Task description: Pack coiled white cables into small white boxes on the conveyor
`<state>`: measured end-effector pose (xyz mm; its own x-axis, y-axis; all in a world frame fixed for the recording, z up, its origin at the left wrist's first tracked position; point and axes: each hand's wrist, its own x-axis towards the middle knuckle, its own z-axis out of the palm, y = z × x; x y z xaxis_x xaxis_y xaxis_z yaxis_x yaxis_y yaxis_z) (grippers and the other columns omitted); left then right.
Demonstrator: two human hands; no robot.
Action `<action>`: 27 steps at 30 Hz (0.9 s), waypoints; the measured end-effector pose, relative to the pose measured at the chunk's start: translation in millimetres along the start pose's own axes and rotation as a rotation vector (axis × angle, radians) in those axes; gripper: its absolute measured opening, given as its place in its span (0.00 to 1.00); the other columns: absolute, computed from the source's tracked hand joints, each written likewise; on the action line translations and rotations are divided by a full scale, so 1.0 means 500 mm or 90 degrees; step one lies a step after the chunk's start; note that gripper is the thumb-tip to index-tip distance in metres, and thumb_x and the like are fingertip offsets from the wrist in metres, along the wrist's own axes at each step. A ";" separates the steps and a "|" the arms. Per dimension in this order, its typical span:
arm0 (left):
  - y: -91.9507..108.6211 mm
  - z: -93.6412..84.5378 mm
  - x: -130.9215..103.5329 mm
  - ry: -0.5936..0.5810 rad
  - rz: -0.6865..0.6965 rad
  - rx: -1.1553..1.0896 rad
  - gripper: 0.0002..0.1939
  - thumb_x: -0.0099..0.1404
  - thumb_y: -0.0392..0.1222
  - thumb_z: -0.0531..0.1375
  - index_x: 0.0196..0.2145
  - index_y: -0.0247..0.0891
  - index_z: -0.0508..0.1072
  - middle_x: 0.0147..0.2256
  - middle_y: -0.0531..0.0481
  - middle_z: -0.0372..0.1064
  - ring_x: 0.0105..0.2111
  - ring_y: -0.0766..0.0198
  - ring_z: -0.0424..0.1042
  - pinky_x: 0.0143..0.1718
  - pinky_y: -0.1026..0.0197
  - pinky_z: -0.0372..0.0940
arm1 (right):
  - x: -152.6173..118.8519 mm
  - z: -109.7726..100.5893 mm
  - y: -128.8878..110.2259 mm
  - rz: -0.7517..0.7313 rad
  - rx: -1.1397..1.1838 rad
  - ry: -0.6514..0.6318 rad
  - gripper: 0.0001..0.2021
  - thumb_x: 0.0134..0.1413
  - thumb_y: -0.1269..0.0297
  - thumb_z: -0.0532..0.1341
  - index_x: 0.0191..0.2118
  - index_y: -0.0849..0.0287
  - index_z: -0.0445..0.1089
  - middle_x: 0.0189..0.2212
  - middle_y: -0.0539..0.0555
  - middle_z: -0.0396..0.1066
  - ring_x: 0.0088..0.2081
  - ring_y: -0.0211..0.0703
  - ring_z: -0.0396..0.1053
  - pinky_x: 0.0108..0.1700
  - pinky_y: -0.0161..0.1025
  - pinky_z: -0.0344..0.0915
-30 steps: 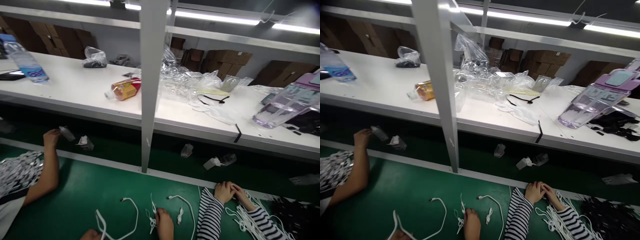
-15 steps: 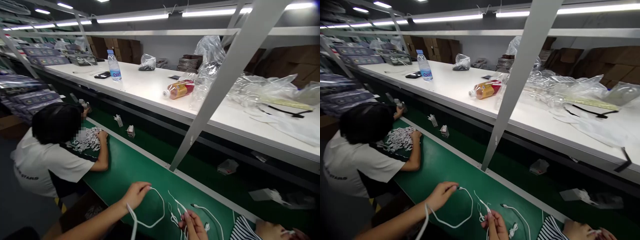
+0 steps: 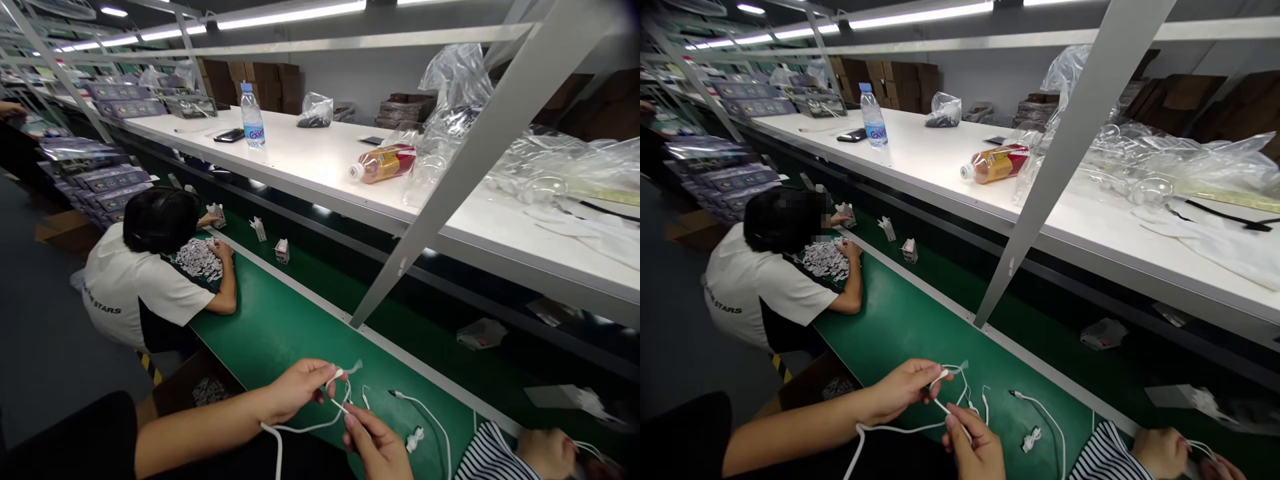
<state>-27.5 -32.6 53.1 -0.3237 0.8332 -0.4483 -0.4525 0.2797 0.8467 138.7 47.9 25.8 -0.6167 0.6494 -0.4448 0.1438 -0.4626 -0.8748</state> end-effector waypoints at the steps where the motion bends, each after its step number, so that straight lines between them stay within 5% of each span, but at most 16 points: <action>1: 0.003 -0.005 -0.002 -0.013 -0.007 0.020 0.30 0.59 0.65 0.64 0.40 0.31 0.80 0.24 0.53 0.66 0.24 0.70 0.60 0.27 0.67 0.54 | -0.005 -0.005 -0.011 -0.022 -0.019 0.022 0.23 0.35 0.45 0.75 0.33 0.58 0.82 0.27 0.56 0.76 0.26 0.41 0.71 0.30 0.35 0.69; 5: 0.010 -0.008 -0.013 -0.024 -0.016 0.060 0.27 0.57 0.62 0.65 0.35 0.31 0.77 0.22 0.55 0.65 0.22 0.72 0.58 0.24 0.67 0.51 | -0.020 -0.006 -0.046 -0.026 -0.030 0.011 0.22 0.36 0.47 0.76 0.33 0.59 0.81 0.29 0.57 0.77 0.30 0.46 0.74 0.34 0.39 0.73; 12: 0.012 0.017 -0.018 0.009 -0.047 -0.008 0.26 0.53 0.62 0.68 0.27 0.35 0.67 0.22 0.56 0.65 0.20 0.75 0.56 0.21 0.69 0.48 | -0.038 0.008 -0.064 -0.062 0.003 0.142 0.20 0.34 0.49 0.77 0.29 0.59 0.78 0.25 0.52 0.74 0.25 0.39 0.69 0.29 0.35 0.69; 17: 0.018 0.028 -0.015 0.012 -0.087 -0.067 0.26 0.52 0.59 0.71 0.34 0.32 0.73 0.27 0.53 0.71 0.22 0.75 0.62 0.24 0.69 0.53 | -0.039 -0.004 -0.056 -0.160 -0.125 0.022 0.15 0.48 0.49 0.70 0.36 0.55 0.82 0.37 0.57 0.76 0.36 0.47 0.73 0.37 0.40 0.73; 20: 0.019 0.033 -0.012 0.004 -0.067 -0.051 0.27 0.51 0.58 0.71 0.38 0.32 0.74 0.30 0.51 0.73 0.22 0.74 0.63 0.22 0.69 0.53 | -0.040 -0.012 -0.054 -0.181 -0.147 0.031 0.15 0.57 0.52 0.66 0.45 0.55 0.77 0.42 0.56 0.75 0.40 0.45 0.73 0.42 0.42 0.74; 23: 0.021 0.037 -0.012 -0.029 -0.051 0.006 0.26 0.54 0.59 0.69 0.38 0.32 0.73 0.30 0.52 0.73 0.18 0.76 0.59 0.18 0.69 0.49 | -0.031 -0.044 -0.067 -0.170 -0.153 0.065 0.16 0.64 0.55 0.62 0.51 0.60 0.70 0.46 0.56 0.72 0.43 0.43 0.73 0.44 0.45 0.74; 27: 0.026 0.036 -0.007 -0.074 -0.051 0.071 0.23 0.54 0.57 0.68 0.34 0.32 0.74 0.26 0.53 0.72 0.18 0.76 0.59 0.20 0.69 0.50 | 0.005 -0.139 -0.126 -0.171 -0.165 0.105 0.17 0.64 0.52 0.61 0.52 0.56 0.69 0.47 0.56 0.72 0.44 0.45 0.72 0.42 0.45 0.74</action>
<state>-17.5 -23.5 70.9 -0.1883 0.8540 -0.4851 -0.3763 0.3935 0.8388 181.8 120.5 66.5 -0.5297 0.8242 -0.2003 0.1972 -0.1099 -0.9742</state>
